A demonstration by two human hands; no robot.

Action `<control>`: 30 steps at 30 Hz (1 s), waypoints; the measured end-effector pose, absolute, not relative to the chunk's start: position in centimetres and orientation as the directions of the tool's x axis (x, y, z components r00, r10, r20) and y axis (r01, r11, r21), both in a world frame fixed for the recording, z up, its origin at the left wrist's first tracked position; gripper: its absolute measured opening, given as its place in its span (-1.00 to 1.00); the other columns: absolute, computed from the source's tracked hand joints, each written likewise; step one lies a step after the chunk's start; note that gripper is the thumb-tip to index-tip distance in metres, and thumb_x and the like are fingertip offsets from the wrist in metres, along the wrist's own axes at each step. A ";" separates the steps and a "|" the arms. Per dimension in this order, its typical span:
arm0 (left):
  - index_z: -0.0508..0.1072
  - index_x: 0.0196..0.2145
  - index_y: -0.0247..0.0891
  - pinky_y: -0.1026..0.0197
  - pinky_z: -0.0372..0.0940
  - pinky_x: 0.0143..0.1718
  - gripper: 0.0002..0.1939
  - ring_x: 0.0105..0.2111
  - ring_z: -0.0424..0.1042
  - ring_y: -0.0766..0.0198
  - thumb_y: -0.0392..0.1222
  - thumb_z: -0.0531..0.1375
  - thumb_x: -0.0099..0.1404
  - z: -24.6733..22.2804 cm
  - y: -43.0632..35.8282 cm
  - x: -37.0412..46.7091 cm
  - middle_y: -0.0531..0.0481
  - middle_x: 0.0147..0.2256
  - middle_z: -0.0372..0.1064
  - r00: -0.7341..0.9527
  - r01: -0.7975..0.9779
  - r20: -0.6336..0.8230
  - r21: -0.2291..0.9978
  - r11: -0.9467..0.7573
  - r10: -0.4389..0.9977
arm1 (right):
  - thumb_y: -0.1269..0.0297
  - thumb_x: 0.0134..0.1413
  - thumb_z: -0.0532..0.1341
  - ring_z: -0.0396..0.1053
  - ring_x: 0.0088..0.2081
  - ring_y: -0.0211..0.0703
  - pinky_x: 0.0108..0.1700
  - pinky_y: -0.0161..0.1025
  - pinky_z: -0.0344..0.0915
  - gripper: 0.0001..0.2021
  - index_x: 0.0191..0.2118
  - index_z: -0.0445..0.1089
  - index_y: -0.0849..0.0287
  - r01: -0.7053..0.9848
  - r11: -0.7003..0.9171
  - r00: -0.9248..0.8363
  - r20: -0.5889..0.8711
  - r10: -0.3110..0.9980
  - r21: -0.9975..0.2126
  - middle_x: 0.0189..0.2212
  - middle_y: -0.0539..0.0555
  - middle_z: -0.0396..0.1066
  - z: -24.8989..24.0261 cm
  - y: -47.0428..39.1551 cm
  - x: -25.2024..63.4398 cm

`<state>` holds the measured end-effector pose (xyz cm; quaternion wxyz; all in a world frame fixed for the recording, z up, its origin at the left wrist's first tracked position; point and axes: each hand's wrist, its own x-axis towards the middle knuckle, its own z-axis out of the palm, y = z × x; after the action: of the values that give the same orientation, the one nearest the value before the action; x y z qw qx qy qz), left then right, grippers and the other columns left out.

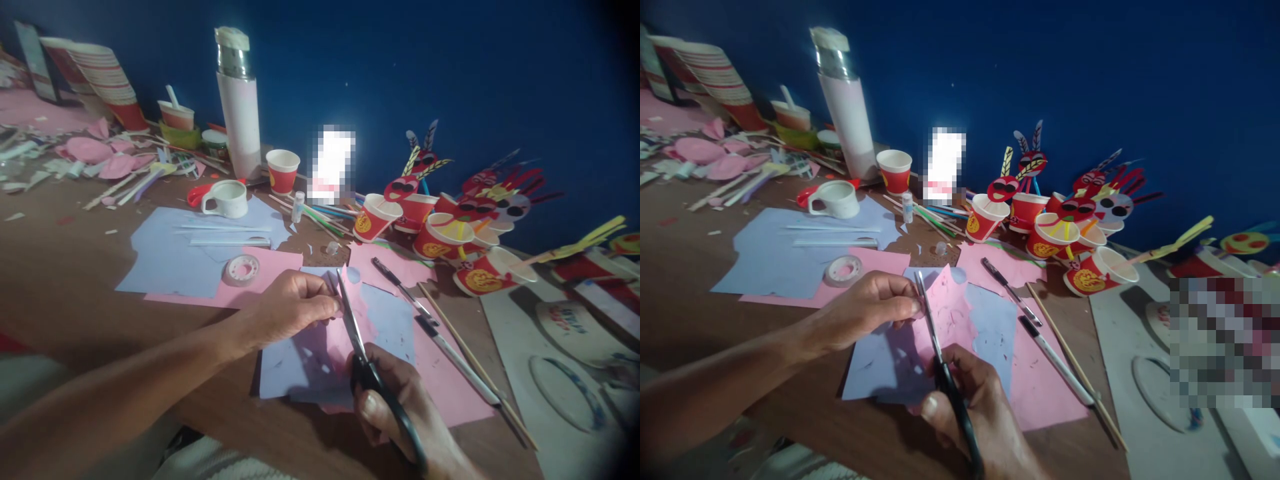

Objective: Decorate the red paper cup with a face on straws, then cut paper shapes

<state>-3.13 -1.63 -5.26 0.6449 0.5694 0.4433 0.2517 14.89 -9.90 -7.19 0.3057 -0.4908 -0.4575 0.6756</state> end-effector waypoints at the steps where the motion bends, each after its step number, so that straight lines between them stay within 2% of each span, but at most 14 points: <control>1: 0.37 -0.55 -0.34 0.33 -0.03 -0.57 -0.78 -0.59 0.12 0.43 -0.13 0.17 0.13 -5.2 -1.6 -3.1 0.13 -0.62 0.18 0.478 0.183 -0.285 0.957 0.223 0.831 | -0.13 -0.22 0.29 0.03 -0.72 -0.43 -0.69 -0.46 0.04 -0.52 -0.37 0.22 0.19 0.035 -0.389 -0.329 -0.378 0.865 -0.921 -0.75 -0.16 0.14 -7.2 -9.9 14.9; 7: 0.35 -0.54 -0.33 0.34 -0.05 -0.58 -0.74 -0.60 0.10 0.45 -0.08 0.16 0.16 -5.4 -1.6 -3.0 0.15 -0.62 0.16 0.494 0.174 -0.281 0.959 0.223 0.823 | -0.12 -0.19 0.28 0.05 -0.72 -0.44 -0.69 -0.48 0.03 -0.53 -0.36 0.21 0.20 0.019 -0.372 -0.329 -0.357 0.874 -0.928 -0.74 -0.14 0.19 -7.3 -9.9 15.0; 15: 0.38 -0.52 -0.33 0.35 0.00 -0.56 -0.78 -0.57 0.16 0.43 -0.11 0.17 0.14 -5.5 -1.6 -3.0 0.12 -0.60 0.21 0.466 0.166 -0.286 0.958 0.234 0.838 | -0.12 -0.23 0.30 0.02 -0.74 -0.45 -0.70 -0.47 0.02 -0.52 -0.36 0.21 0.19 0.007 -0.398 -0.322 -0.379 0.867 -0.917 -0.75 -0.16 0.17 -7.4 -9.9 14.9; 23: 0.35 -0.55 -0.32 0.36 -0.06 -0.60 -0.78 -0.61 0.09 0.47 -0.12 0.17 0.13 -5.2 -1.6 -3.1 0.14 -0.62 0.19 0.444 0.193 -0.290 0.955 0.226 0.848 | -0.15 -0.24 0.29 0.02 -0.74 -0.45 -0.70 -0.47 0.01 -0.50 -0.39 0.20 0.19 0.026 -0.408 -0.306 -0.396 0.866 -0.913 -0.77 -0.17 0.16 -7.1 -9.9 14.7; 30: 0.35 -0.53 -0.32 0.35 -0.05 -0.58 -0.80 -0.59 0.10 0.46 -0.12 0.17 0.13 -5.4 -1.5 -3.1 0.13 -0.60 0.19 0.440 0.200 -0.291 0.954 0.223 0.850 | -0.13 -0.17 0.26 0.03 -0.73 -0.45 -0.69 -0.47 0.02 -0.52 -0.34 0.20 0.21 0.034 -0.372 -0.342 -0.361 0.868 -0.927 -0.75 -0.16 0.16 -7.4 -9.9 15.0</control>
<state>-3.09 -1.45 -5.35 0.6307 0.5677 0.4623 0.2573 15.05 -9.93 -7.44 0.3097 -0.4827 -0.4668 0.6732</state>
